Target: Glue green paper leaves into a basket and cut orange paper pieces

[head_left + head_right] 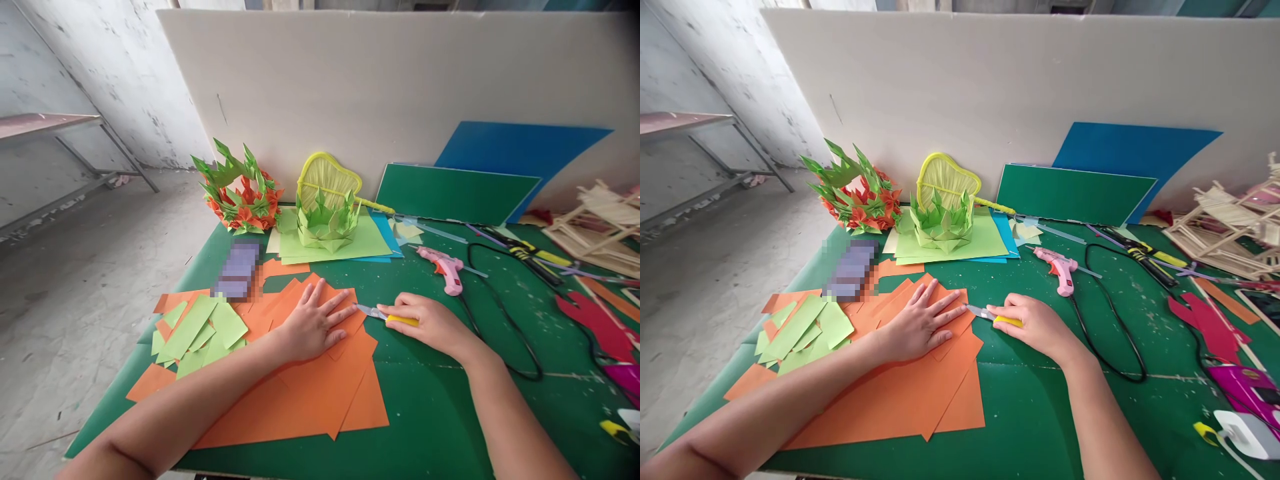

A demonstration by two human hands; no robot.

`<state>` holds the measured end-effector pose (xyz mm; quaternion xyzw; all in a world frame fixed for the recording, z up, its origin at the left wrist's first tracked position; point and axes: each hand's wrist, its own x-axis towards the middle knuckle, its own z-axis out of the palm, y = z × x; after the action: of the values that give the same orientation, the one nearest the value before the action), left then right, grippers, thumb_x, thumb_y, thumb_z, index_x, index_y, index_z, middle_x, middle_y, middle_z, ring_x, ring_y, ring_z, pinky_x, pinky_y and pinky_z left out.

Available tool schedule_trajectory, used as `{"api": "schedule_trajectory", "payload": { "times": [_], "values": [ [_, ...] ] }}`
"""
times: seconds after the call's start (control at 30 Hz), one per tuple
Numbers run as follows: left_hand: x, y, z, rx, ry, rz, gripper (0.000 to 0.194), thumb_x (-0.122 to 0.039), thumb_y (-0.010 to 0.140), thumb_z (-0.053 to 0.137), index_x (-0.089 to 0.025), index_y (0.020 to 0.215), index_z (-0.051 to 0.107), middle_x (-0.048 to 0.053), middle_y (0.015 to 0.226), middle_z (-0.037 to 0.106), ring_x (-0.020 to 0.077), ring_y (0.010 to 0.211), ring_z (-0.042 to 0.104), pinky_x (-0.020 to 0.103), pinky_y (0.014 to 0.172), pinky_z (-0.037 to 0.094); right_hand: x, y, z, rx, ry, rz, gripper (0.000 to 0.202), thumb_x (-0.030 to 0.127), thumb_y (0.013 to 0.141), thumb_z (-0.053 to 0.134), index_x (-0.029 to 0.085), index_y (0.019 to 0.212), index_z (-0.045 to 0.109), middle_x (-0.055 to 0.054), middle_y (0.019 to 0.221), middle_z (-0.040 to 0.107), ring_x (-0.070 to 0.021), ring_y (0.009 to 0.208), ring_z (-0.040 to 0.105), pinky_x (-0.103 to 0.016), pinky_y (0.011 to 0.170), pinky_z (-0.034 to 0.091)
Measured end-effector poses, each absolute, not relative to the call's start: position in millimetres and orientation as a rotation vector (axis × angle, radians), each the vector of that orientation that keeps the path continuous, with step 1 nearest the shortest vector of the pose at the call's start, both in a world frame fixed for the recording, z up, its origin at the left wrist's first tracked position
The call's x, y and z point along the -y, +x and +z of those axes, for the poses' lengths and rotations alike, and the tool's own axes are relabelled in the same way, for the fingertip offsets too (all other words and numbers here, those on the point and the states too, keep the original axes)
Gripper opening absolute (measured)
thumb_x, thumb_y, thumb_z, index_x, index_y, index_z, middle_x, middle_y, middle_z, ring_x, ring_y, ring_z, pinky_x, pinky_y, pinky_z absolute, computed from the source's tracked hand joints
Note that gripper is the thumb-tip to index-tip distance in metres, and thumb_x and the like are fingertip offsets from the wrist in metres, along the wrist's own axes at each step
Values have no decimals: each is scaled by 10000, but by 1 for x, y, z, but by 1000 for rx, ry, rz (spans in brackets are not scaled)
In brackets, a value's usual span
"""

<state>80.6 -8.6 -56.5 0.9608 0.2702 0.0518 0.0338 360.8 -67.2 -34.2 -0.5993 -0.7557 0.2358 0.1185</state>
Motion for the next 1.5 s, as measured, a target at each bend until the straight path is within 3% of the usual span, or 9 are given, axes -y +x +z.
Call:
{"api": "schedule_trajectory", "payload": {
  "times": [0.3, 0.47, 0.6, 0.8, 1.07, 1.3, 1.5],
  "values": [
    [8, 81, -52, -801, 2943, 181, 534, -509, 966, 308, -317, 1464, 335, -1, 1559, 262, 421, 1431, 79, 627, 1107, 190, 61, 350, -34, 2248, -1719, 512, 443, 532, 920, 417, 317, 1242, 633, -41, 842, 590, -169, 718, 565, -272, 579, 391],
    [10, 82, -47, -769, 2807, 206, 699, -584, 933, 339, -149, 1477, 284, 148, 1570, 182, 355, 1430, 198, 513, 1134, 256, 68, 363, -33, 2238, -1705, 603, 421, 519, 895, 477, 310, 1213, 658, -39, 857, 590, -165, 703, 570, -279, 617, 423],
    [8, 84, -53, -861, 2783, 248, 625, -513, 975, 265, -61, 1387, 394, 224, 1524, 265, 301, 1408, 289, 431, 1123, 311, 71, 366, -32, 2225, -1715, 634, 411, 509, 895, 485, 313, 1211, 659, -39, 864, 594, -173, 721, 579, -284, 637, 435],
    [7, 83, -63, -973, 2849, 226, 630, -554, 954, 299, -134, 1412, 401, 157, 1540, 272, 396, 1435, 124, 572, 1127, 212, 68, 361, -38, 2247, -1684, 591, 414, 504, 900, 478, 331, 1243, 632, -40, 881, 604, -169, 711, 570, -293, 647, 443],
    [8, 85, -69, -991, 2903, 204, 655, -554, 956, 288, -127, 1447, 357, 183, 1548, 224, 396, 1433, 131, 556, 1135, 194, 63, 350, -39, 2293, -1673, 473, 398, 453, 932, 445, 305, 1255, 624, -36, 839, 592, -171, 736, 586, -266, 604, 412],
    [7, 84, -70, -972, 2905, 225, 670, -565, 958, 255, -141, 1474, 299, 142, 1558, 220, 368, 1443, 117, 539, 1146, 174, 53, 336, -42, 2291, -1706, 337, 414, 458, 946, 414, 277, 1255, 621, -46, 851, 592, -183, 762, 578, -273, 604, 415],
    [6, 83, -71, -986, 2887, 273, 751, -587, 946, 265, -61, 1482, 239, 192, 1548, 209, 345, 1444, 136, 488, 1160, 172, 44, 310, -42, 2294, -1746, 133, 413, 427, 964, 391, 252, 1253, 627, -75, 874, 599, -214, 828, 573, -285, 610, 411]
  ]
}}
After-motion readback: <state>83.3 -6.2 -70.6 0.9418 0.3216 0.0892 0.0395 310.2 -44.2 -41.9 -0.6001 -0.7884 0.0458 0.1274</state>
